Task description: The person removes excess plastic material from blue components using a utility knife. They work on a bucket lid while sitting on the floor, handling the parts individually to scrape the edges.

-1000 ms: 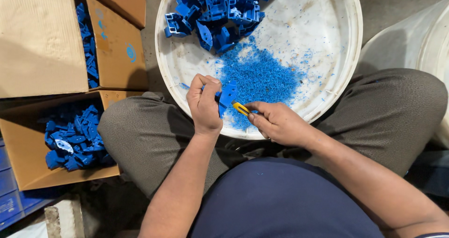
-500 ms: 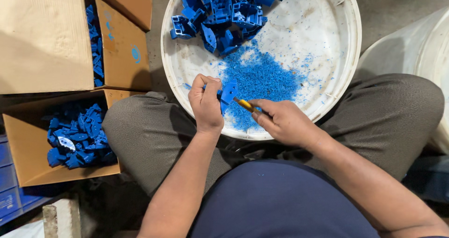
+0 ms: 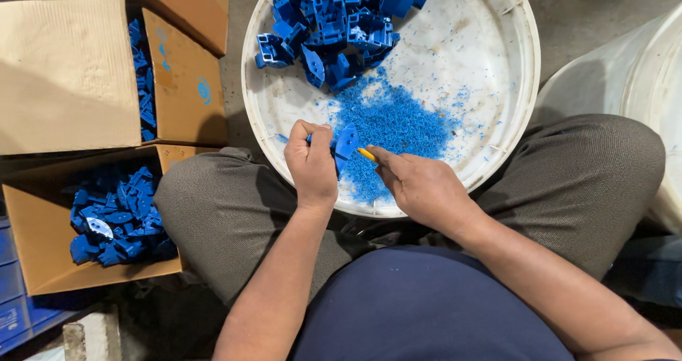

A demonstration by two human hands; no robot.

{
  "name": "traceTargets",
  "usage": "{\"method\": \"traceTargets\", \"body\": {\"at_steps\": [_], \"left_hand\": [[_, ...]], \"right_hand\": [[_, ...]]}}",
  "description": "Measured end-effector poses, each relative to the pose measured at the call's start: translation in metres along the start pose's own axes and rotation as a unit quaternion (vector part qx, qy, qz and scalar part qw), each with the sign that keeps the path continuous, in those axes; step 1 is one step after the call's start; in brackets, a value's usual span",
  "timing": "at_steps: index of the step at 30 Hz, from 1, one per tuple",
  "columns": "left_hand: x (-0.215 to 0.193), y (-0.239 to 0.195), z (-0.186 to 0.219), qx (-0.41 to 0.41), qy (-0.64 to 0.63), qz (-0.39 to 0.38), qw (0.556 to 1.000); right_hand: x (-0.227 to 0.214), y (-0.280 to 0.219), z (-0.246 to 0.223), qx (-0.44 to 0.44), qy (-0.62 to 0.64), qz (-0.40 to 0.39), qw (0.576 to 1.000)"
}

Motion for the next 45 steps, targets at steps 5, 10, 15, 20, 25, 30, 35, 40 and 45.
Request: {"method": "traceTargets", "body": {"at_steps": [5, 10, 15, 20, 25, 30, 35, 40, 45], "left_hand": [[0.000, -0.001, 0.003, -0.016, 0.025, 0.019, 0.999], [0.000, 0.002, 0.003, 0.000, 0.058, 0.030, 0.998], [0.000, 0.000, 0.004, 0.006, 0.091, 0.002, 0.996], [0.001, -0.002, 0.001, 0.011, 0.083, -0.014, 0.996], [-0.001, 0.000, 0.002, 0.015, 0.090, -0.010, 0.996], [-0.001, 0.000, 0.000, 0.019, 0.099, -0.005, 0.995], [-0.001, 0.000, 0.000, 0.025, 0.107, -0.008, 0.994], [0.001, 0.001, 0.001, 0.004, 0.100, -0.004, 0.995], [-0.004, 0.002, -0.004, 0.009, 0.081, 0.012, 0.997]], "right_hand": [[-0.002, -0.001, 0.001, 0.017, 0.044, -0.029, 0.998], [-0.004, 0.001, 0.007, 0.051, 0.032, -0.061, 0.996], [0.000, 0.005, 0.005, 0.045, 0.040, -0.098, 0.993], [0.000, 0.005, 0.005, 0.067, 0.039, -0.111, 0.991], [-0.002, 0.005, 0.001, 0.046, 0.033, -0.123, 0.991], [-0.003, 0.003, -0.002, 0.028, 0.030, -0.099, 0.994], [0.000, 0.005, 0.002, 0.048, 0.003, -0.086, 0.995], [0.003, 0.002, 0.006, 0.039, -0.008, -0.054, 0.998], [-0.002, 0.002, 0.011, 0.066, -0.039, -0.067, 0.995]]}}
Point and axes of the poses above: each hand's wrist, its own y-axis towards the middle knuckle, its own x-axis out of the palm, z = x × y, the point moved 1 cm from there along y, towards the middle knuckle, and after that the axes turned 6 degrees about x, right-handed, at the moved point
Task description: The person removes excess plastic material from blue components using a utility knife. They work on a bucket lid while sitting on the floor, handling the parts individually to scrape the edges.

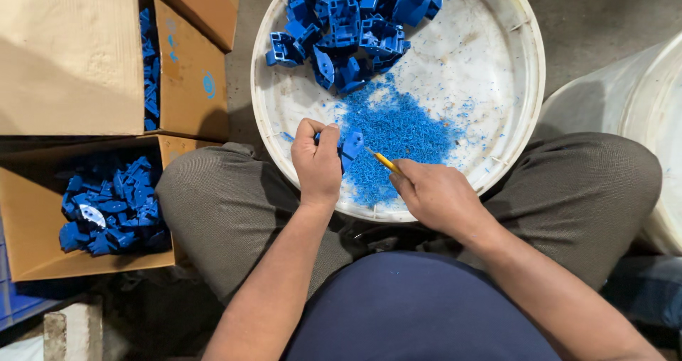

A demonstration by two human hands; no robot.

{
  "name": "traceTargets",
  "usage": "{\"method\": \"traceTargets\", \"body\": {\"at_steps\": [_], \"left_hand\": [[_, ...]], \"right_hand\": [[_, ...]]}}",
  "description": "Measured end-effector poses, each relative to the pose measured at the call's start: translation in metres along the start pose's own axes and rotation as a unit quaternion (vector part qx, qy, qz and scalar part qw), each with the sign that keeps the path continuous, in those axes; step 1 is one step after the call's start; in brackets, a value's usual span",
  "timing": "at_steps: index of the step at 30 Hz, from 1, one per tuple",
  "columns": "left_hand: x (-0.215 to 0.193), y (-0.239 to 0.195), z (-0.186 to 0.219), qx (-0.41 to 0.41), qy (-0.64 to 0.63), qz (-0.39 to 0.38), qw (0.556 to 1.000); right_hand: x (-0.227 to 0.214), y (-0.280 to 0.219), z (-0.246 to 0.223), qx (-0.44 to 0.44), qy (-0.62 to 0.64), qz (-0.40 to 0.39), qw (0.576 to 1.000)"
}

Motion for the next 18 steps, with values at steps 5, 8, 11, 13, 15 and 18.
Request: {"method": "traceTargets", "body": {"at_steps": [5, 8, 11, 13, 15, 18], "left_hand": [[0.008, 0.000, 0.000, -0.053, -0.065, -0.033, 0.996], [0.011, -0.001, 0.009, -0.048, -0.110, -0.082, 0.989], [0.012, 0.002, 0.020, -0.065, -0.213, -0.120, 0.968], [0.013, 0.003, 0.023, -0.106, -0.246, -0.125, 0.955], [0.010, 0.003, 0.022, -0.161, -0.224, -0.115, 0.954], [0.007, 0.002, 0.016, -0.157, -0.199, -0.148, 0.956]], "right_hand": [[0.005, -0.006, -0.001, -0.107, 0.093, -0.003, 0.990], [0.012, -0.006, 0.004, -0.101, 0.137, -0.014, 0.985], [0.016, -0.001, 0.011, -0.063, 0.232, -0.024, 0.970], [0.017, 0.003, 0.016, -0.040, 0.302, -0.019, 0.952], [0.017, 0.007, 0.019, -0.017, 0.362, -0.013, 0.932], [0.016, 0.009, 0.019, 0.003, 0.355, -0.015, 0.935]]}}
Point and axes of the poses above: each hand's wrist, its own y-axis towards the middle knuckle, its own x-axis out of the palm, z = x × y, the point moved 1 cm from there along y, towards the middle knuckle, and after that the axes turned 6 degrees about x, right-handed, at the moved point
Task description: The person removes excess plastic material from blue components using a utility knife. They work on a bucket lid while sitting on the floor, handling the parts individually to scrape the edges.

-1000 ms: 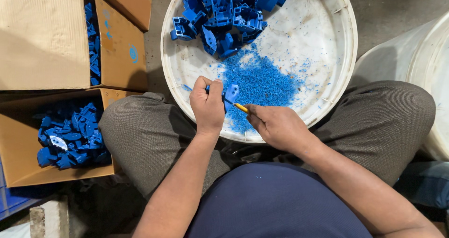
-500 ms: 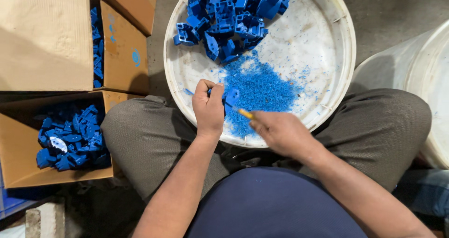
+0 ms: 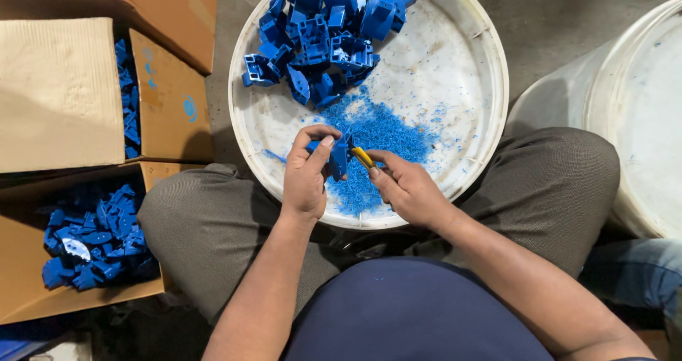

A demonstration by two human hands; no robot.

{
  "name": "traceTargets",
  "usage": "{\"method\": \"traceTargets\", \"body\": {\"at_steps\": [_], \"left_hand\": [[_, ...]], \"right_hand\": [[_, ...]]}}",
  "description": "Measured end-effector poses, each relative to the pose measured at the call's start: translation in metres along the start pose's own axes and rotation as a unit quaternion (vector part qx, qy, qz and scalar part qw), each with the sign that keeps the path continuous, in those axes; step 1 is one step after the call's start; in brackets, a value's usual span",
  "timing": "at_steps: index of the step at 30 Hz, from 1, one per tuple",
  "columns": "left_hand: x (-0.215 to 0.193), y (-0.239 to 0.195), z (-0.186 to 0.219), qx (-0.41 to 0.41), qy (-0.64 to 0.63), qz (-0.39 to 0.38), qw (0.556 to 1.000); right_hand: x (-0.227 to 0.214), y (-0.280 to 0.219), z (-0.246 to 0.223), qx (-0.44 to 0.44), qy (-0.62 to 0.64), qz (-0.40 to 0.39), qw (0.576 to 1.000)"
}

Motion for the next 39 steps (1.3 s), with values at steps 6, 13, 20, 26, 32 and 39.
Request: {"method": "traceTargets", "body": {"at_steps": [6, 13, 20, 26, 32, 39], "left_hand": [[-0.013, 0.003, -0.017, 0.069, -0.003, 0.076, 0.995], [-0.014, 0.003, -0.019, 0.096, 0.072, 0.086, 0.989], [-0.015, 0.002, -0.019, 0.109, 0.073, 0.076, 0.988], [-0.016, 0.000, -0.018, 0.131, 0.063, 0.057, 0.988], [-0.014, 0.000, -0.014, 0.134, 0.053, 0.059, 0.988], [-0.013, 0.000, -0.014, 0.135, 0.057, 0.037, 0.989]], "right_hand": [[0.000, -0.011, -0.016, -0.044, -0.206, -0.006, 0.978], [0.005, -0.013, -0.024, -0.036, -0.306, -0.041, 0.951], [0.011, -0.008, -0.006, -0.039, -0.211, -0.089, 0.973], [0.013, -0.005, 0.011, 0.142, 0.006, -0.198, 0.970], [0.008, -0.013, -0.006, 0.000, -0.144, -0.101, 0.984], [0.006, -0.012, -0.016, -0.040, -0.248, -0.067, 0.966]]}}
Point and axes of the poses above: each hand's wrist, its own y-axis towards the middle knuckle, its own x-axis out of the palm, z = x × y, the point moved 1 cm from there along y, towards the middle knuckle, and after that the axes turned 6 degrees about x, right-handed, at the moved point
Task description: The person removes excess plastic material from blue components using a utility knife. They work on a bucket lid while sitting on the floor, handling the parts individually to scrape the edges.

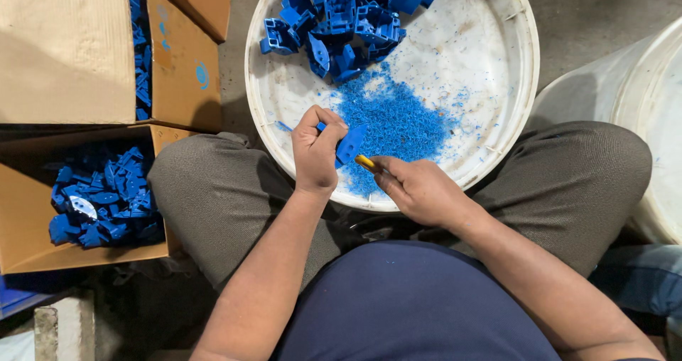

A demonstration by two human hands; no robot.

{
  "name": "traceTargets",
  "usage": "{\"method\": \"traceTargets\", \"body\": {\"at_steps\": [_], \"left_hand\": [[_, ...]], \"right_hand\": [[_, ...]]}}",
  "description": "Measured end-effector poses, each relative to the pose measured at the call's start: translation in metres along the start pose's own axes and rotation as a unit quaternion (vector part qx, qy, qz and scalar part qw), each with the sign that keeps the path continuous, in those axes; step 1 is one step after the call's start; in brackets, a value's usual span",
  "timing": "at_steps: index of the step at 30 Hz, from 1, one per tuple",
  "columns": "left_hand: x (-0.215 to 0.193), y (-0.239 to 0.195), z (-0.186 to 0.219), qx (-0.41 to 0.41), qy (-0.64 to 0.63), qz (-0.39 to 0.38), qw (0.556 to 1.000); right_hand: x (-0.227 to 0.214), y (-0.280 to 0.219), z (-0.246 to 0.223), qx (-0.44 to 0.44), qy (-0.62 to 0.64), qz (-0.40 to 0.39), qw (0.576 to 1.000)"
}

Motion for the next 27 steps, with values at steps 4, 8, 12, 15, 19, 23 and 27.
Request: {"method": "traceTargets", "body": {"at_steps": [4, 8, 12, 15, 19, 23, 27], "left_hand": [[0.000, -0.002, 0.001, -0.001, 0.006, -0.009, 1.000], [0.001, -0.002, 0.004, -0.004, 0.010, -0.007, 1.000], [0.002, 0.000, 0.007, -0.005, 0.000, -0.010, 1.000], [0.002, -0.001, 0.007, -0.007, -0.021, -0.009, 1.000], [0.001, -0.004, 0.008, -0.006, -0.034, -0.034, 0.999], [0.003, -0.004, 0.007, -0.004, -0.033, -0.031, 0.999], [0.002, -0.001, 0.009, -0.013, -0.034, 0.005, 0.999]], "right_hand": [[0.002, 0.003, 0.005, -0.006, 0.051, -0.057, 0.997], [-0.005, 0.002, 0.015, 0.038, 0.066, -0.111, 0.991], [-0.016, 0.001, 0.024, 0.032, 0.109, -0.090, 0.989], [-0.015, 0.000, 0.027, 0.039, 0.079, -0.113, 0.990], [-0.004, 0.003, 0.020, 0.002, 0.055, -0.074, 0.996], [-0.008, 0.002, 0.021, 0.007, 0.039, -0.103, 0.994], [-0.015, 0.006, 0.027, 0.057, 0.183, -0.055, 0.980]]}}
Point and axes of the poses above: each hand's wrist, its own y-axis towards the middle knuckle, its own x-axis out of the palm, z = x × y, the point moved 1 cm from there along y, towards the middle knuckle, and after that the axes turned 6 degrees about x, right-handed, at the moved point
